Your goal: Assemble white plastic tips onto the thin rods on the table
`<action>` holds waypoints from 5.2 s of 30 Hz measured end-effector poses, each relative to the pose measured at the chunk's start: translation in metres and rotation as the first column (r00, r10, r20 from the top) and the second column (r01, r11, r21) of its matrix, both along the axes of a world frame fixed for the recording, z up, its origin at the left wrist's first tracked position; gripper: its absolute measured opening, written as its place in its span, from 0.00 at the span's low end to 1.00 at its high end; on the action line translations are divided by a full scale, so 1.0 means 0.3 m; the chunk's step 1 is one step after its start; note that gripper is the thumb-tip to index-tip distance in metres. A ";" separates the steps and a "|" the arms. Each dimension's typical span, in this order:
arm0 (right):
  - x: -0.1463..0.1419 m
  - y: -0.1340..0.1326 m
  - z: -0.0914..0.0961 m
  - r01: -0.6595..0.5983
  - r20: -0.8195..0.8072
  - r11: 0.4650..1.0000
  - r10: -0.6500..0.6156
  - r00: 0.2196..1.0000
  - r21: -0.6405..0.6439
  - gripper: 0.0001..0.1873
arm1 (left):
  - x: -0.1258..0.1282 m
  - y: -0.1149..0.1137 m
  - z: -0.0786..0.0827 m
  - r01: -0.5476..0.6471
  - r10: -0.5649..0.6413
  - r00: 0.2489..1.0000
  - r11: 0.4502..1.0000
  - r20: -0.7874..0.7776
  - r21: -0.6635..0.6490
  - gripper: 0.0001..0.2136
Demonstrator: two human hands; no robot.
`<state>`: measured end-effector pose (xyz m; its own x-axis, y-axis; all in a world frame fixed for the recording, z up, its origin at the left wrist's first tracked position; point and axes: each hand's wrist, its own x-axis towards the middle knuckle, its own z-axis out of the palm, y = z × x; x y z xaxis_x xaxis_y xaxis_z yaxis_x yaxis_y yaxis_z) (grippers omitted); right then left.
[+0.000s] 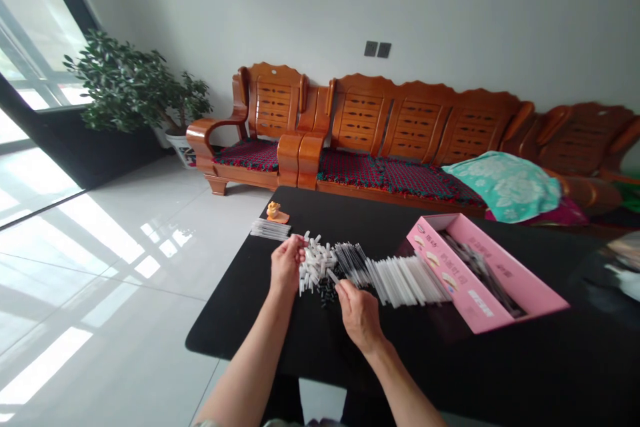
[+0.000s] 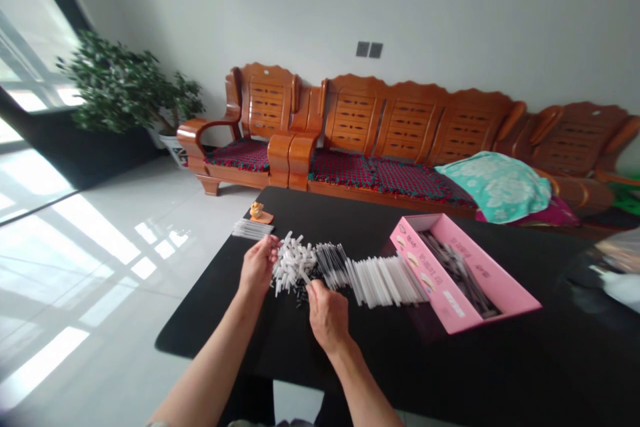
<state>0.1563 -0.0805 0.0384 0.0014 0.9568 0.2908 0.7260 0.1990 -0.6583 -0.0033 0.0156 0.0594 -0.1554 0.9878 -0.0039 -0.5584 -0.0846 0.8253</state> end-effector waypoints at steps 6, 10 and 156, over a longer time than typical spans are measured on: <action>0.161 -0.003 -0.078 0.345 0.269 0.938 -0.337 0.902 0.017 0.22 | -0.062 0.053 -0.054 0.065 -0.050 0.934 0.997 -0.355 0.031 0.19; 0.337 0.043 -0.038 0.614 0.463 0.788 -0.564 0.684 0.054 0.15 | -0.035 0.028 -0.133 0.015 -0.040 0.802 0.999 -0.597 -0.046 0.15; 0.003 0.084 -0.069 -0.237 -0.807 0.903 -0.171 0.566 -0.358 0.23 | 0.022 -0.032 -0.162 0.185 -0.200 0.975 0.971 -0.092 -0.152 0.22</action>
<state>0.1573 -0.0555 0.0177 0.0037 0.9784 -0.2066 -0.1561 -0.2035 -0.9665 0.0035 0.0059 0.0108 0.0309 0.9898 -0.1394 -0.4617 0.1378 0.8763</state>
